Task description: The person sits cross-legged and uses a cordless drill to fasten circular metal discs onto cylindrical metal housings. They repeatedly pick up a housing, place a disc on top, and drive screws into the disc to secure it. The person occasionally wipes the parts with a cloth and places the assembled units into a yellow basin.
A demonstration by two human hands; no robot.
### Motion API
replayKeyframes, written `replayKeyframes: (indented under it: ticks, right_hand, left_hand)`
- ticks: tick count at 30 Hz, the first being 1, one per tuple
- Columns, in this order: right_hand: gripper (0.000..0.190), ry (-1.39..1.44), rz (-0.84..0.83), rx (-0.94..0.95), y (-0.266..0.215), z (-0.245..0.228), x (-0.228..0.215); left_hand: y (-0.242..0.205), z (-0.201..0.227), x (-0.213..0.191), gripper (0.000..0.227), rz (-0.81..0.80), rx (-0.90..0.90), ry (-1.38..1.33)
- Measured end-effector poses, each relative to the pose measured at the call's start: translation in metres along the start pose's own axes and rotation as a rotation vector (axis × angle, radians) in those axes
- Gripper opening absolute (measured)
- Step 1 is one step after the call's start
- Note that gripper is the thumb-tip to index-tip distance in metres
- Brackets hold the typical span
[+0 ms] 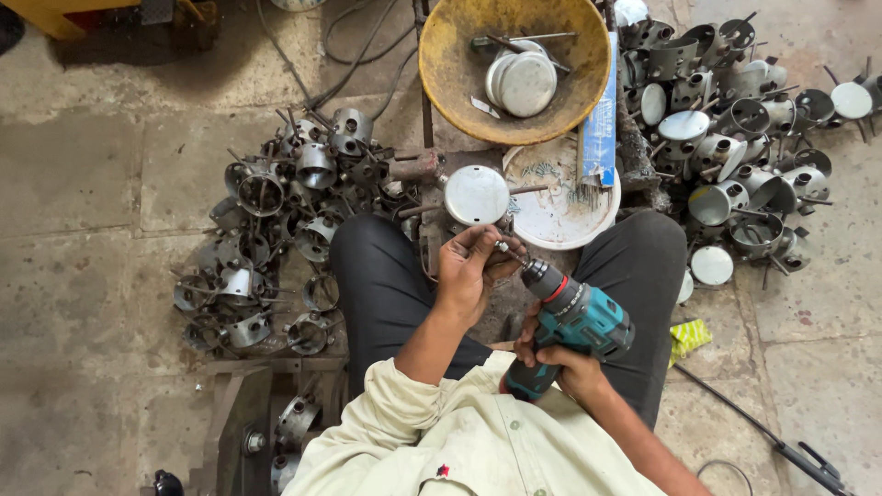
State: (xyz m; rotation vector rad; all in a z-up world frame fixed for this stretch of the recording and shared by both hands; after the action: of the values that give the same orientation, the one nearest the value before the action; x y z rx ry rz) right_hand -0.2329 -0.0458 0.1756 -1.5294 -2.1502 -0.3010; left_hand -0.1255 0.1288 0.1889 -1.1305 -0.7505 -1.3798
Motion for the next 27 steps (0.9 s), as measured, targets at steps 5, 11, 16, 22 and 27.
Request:
replayKeyframes:
  ticks: [5,11,16,22,27]
  right_hand:
    - [0.066,0.043,-0.004,0.024,0.003,0.000,0.003]
    - [0.061,-0.164,0.022,0.041,-0.001,0.010,-0.014]
    - [0.043,-0.630,0.227,0.207,-0.008,0.015,-0.032]
    - [0.058,-0.157,0.047,-0.011,-0.004,-0.001,-0.015]
    - [0.060,-0.278,0.298,0.077,-0.001,-0.018,-0.032]
  left_hand:
    - [0.000,0.002,0.002,0.017,0.006,0.013,0.015]
    - [0.002,0.013,0.004,0.017,0.048,0.012,0.192]
    - [0.001,0.021,-0.001,0.018,0.082,-0.096,0.309]
    - [0.013,0.015,-0.003,0.023,0.036,-0.148,0.342]
    - [0.038,0.024,0.002,0.056,-0.026,0.032,1.136]
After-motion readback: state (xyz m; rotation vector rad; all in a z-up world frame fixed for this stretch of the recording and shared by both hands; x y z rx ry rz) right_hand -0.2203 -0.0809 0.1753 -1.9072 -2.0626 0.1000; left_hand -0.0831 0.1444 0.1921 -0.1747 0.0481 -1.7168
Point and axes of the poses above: each hand's wrist, its own y-axis towards the middle knuckle, its own x-axis out of the palm, z = x × y, the point moved 1 cm from there along y, towards the middle knuckle, and after that the axes turned 15 degrees about -y, right-handed, at the moved point
